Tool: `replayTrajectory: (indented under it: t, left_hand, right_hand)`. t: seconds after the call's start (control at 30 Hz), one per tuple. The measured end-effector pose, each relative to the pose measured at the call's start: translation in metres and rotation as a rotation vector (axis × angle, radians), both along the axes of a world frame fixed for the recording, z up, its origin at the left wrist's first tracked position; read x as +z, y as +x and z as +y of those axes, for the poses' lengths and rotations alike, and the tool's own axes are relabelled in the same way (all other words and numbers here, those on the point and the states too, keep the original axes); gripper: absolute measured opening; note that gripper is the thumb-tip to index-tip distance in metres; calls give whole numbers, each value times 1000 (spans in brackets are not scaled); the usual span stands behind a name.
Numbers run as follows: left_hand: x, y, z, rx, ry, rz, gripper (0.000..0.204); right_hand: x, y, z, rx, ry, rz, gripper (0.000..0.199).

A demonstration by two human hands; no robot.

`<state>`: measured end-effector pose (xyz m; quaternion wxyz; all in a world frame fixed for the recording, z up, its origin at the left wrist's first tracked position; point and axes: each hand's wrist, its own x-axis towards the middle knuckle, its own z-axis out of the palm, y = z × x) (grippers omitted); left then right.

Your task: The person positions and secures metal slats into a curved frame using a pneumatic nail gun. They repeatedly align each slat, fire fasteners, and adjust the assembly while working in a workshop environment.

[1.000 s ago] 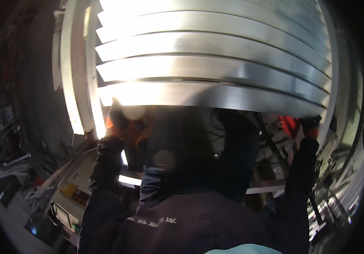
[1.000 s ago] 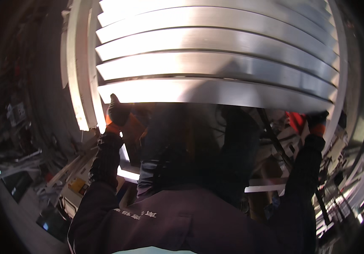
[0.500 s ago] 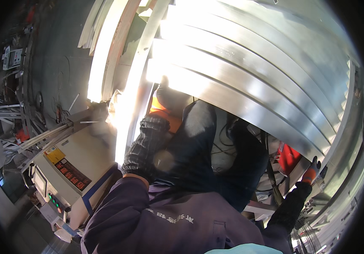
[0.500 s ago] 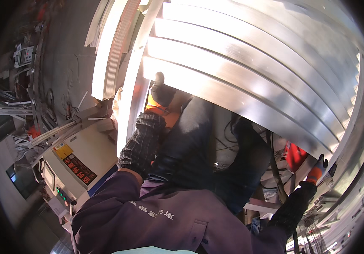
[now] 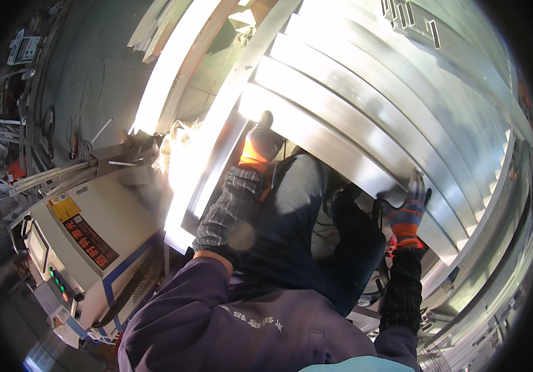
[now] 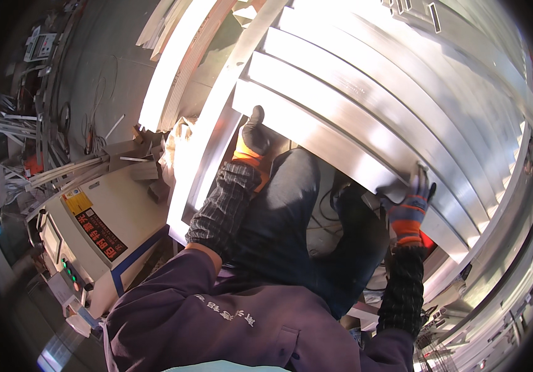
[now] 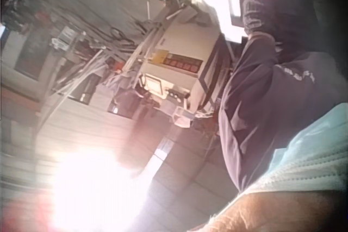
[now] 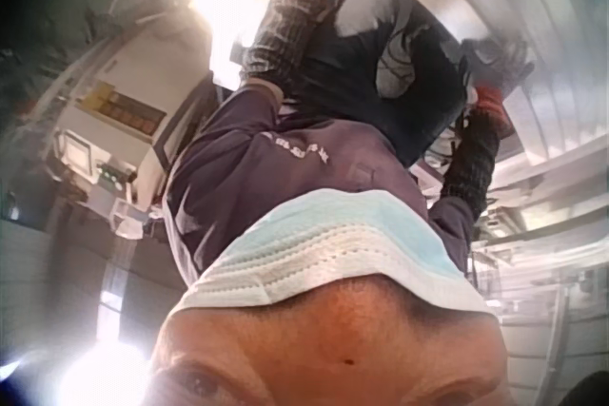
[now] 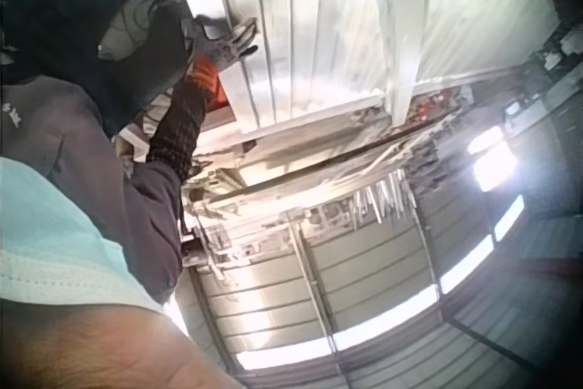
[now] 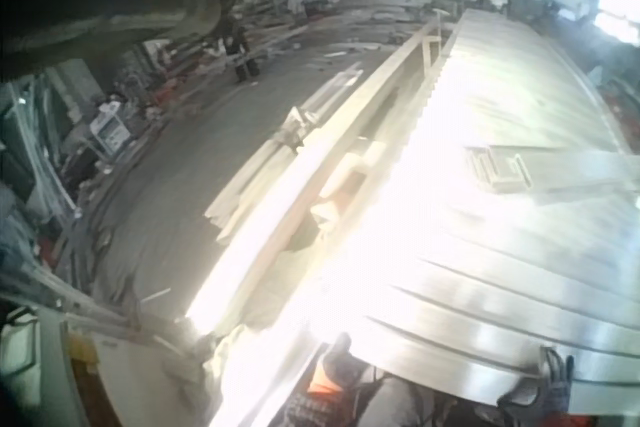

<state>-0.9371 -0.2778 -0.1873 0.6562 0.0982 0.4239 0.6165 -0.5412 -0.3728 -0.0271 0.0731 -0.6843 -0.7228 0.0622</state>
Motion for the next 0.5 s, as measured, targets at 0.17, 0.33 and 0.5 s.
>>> replayTrajectory:
  t: [0.17,0.33,0.5]
  left_hand:
    - [36,-2,7,-17,-110,-229,29]
    - [59,7,14,38,-84,-319,41]
    - [56,6,22,-7,-84,-204,51]
  right_hand:
    - [2,-20,8,-23,-136,-159,111]
    - [-3,-24,1,-25,-153,-178,101]
    - [-13,-22,-2,-24,-102,-81,95]
